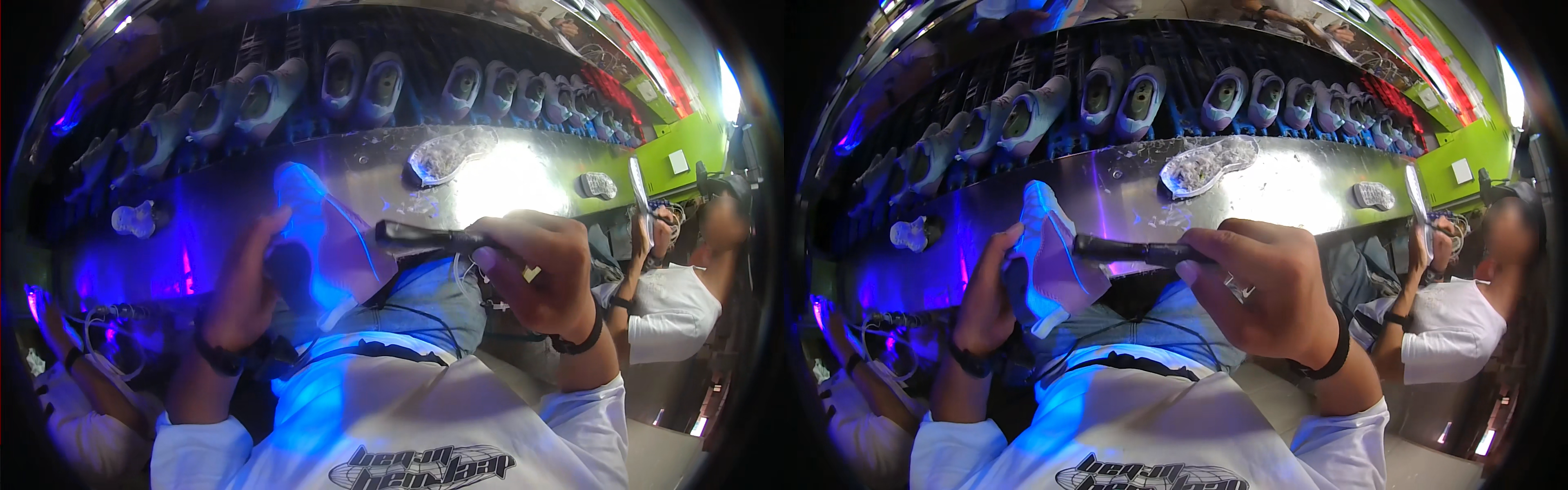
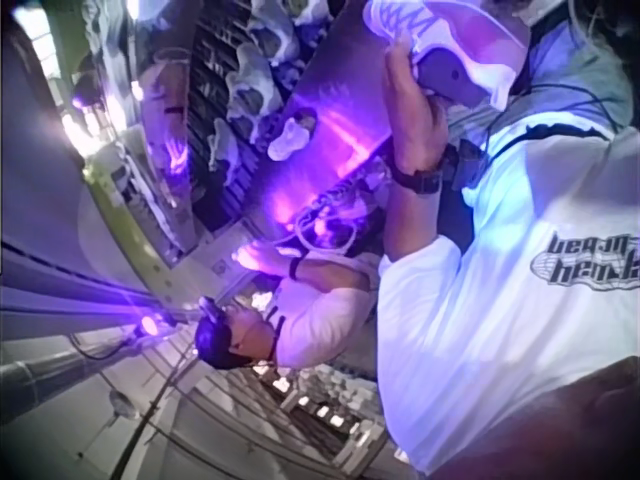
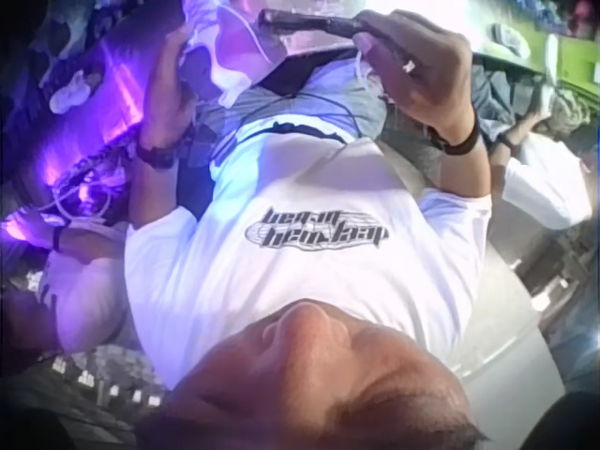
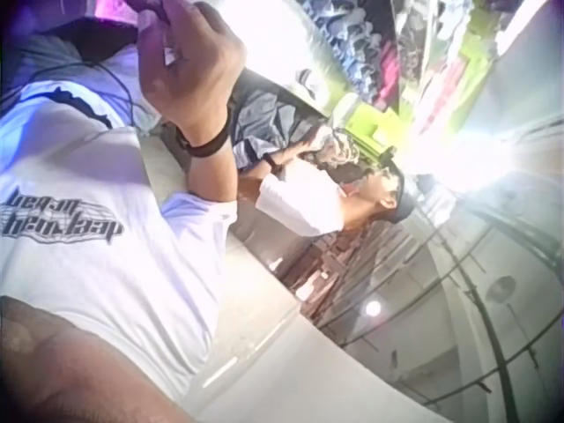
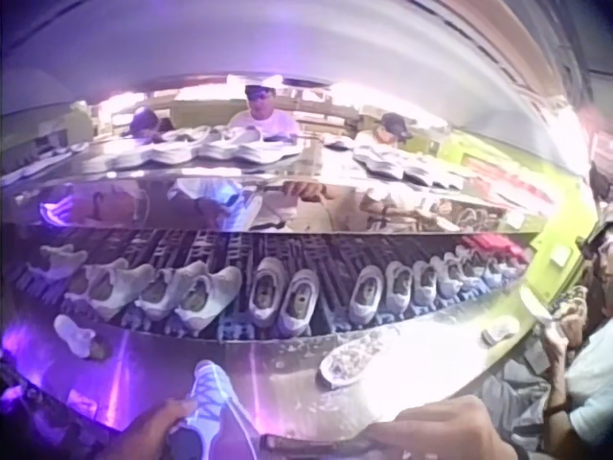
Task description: The person uses a handheld tool to scrape and trim excess material from the soles of shoes moving along a conveyor belt. They repeatedly pick up shoes, apply the tool to the bottom surface, and place them back on the line.
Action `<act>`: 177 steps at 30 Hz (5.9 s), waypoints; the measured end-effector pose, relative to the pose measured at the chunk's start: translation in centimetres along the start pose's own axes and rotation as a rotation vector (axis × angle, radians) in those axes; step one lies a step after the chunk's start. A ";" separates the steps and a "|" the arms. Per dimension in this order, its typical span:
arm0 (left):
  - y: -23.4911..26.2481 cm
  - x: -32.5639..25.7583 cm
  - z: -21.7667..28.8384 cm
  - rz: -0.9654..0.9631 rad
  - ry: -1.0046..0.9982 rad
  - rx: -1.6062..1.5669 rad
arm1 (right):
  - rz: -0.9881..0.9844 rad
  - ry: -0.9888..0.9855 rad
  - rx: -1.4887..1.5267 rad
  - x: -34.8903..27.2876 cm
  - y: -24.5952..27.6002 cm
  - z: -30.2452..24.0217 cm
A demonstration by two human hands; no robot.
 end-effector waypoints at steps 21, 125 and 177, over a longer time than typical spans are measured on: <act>-0.7 -1.9 0.9 -0.030 -0.019 -0.249 | -0.049 0.107 -0.019 1.9 0.2 -1.4; 7.4 35.4 -2.1 -0.044 -0.024 -0.191 | 0.746 -0.573 0.488 -14.2 -10.3 8.3; 4.5 -9.4 -9.3 0.431 -0.691 0.955 | -0.081 -0.448 0.468 -0.2 -30.0 5.6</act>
Point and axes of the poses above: each hand's wrist, its own x-axis towards the middle knuckle, its own y-axis out of the back of the hand, z = x × y, the point moved 7 cm from there along x, towards the middle knuckle, and after that the axes turned 5 degrees about -z, right-handed, at the moved point
